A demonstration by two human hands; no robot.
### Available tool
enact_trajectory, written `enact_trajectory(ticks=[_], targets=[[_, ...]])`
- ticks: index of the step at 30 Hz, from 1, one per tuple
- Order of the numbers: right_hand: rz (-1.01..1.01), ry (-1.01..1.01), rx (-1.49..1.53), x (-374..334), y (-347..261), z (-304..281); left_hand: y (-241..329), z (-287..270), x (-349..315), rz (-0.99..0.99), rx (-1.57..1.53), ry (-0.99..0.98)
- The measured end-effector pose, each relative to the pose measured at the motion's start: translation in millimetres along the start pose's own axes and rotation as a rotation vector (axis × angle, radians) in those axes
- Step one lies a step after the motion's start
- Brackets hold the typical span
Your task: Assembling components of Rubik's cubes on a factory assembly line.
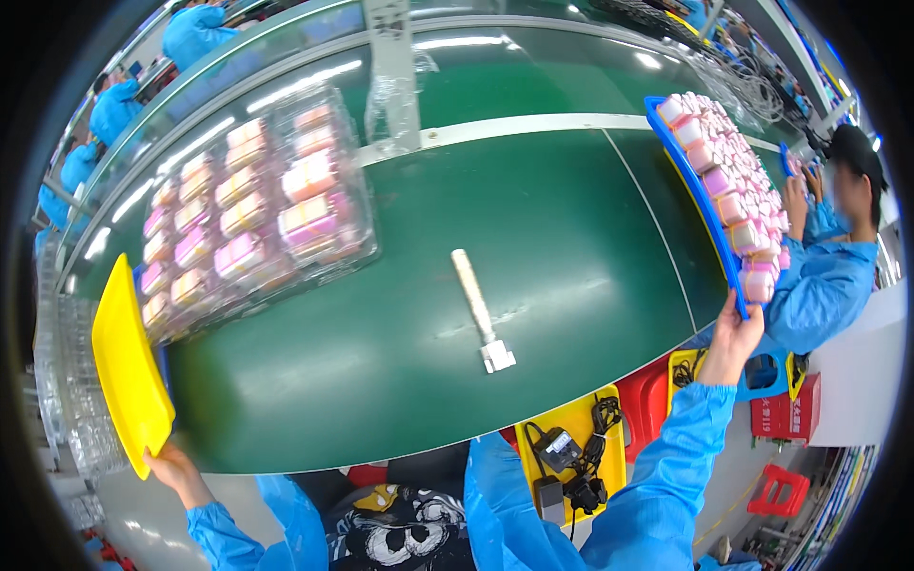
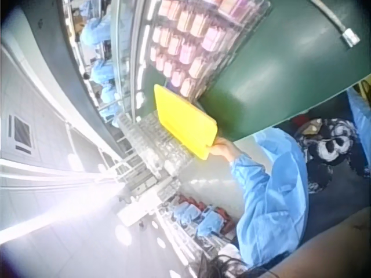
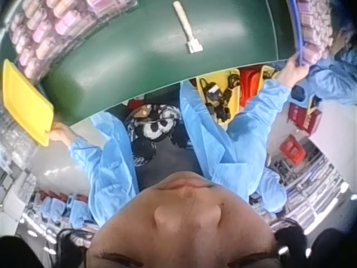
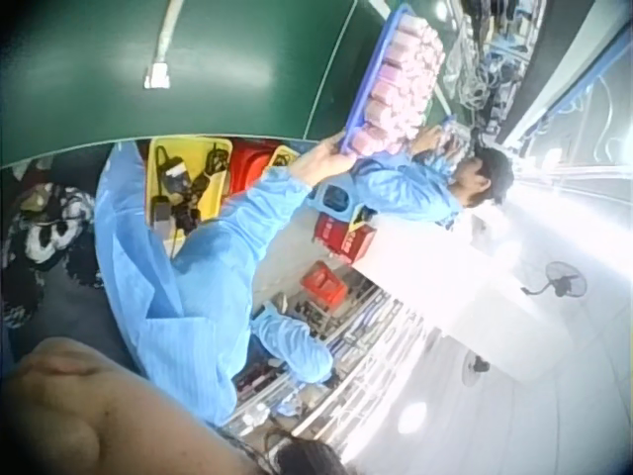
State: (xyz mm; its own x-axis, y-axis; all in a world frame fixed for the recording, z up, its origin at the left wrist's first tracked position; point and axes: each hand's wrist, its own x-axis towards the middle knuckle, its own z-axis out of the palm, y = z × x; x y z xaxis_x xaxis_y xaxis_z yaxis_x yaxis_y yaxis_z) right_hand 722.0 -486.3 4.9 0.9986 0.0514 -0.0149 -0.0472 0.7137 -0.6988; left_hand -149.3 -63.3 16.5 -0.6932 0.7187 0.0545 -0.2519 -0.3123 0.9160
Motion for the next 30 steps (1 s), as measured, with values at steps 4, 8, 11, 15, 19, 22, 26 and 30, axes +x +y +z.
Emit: enact_trajectory(ticks=[4,8,11,15,19,22,26,30], targets=[[0.085,-0.052,-0.038,-50.7,-6.5,8.8,-0.5,-14.2,18.1,-0.028,0.008,-0.048],[0.19,-0.115,-0.064,-105.2,-1.8,33.4,-12.6,-27.0,55.7,-0.151,-0.035,-0.124],[0.238,-0.161,-0.042,-141.6,15.8,53.7,-12.6,-24.9,77.9,-0.179,-0.001,-0.152],[0.409,-0.269,0.008,-184.9,37.7,84.5,-11.1,-32.3,105.2,-0.13,0.205,-0.093],[0.367,-0.19,-0.043,-189.2,54.3,84.2,7.2,-21.4,103.2,-0.106,0.608,-0.178],[0.352,-0.159,-0.089,-189.3,73.0,78.7,7.1,-18.1,79.1,0.234,1.139,0.03],[0.227,-0.107,-0.21,-217.7,109.1,89.8,-6.6,4.0,-18.1,0.767,0.856,-0.063],[0.168,-0.056,-0.184,-251.0,134.9,109.4,0.3,53.4,-120.7,0.906,0.827,-0.787]])
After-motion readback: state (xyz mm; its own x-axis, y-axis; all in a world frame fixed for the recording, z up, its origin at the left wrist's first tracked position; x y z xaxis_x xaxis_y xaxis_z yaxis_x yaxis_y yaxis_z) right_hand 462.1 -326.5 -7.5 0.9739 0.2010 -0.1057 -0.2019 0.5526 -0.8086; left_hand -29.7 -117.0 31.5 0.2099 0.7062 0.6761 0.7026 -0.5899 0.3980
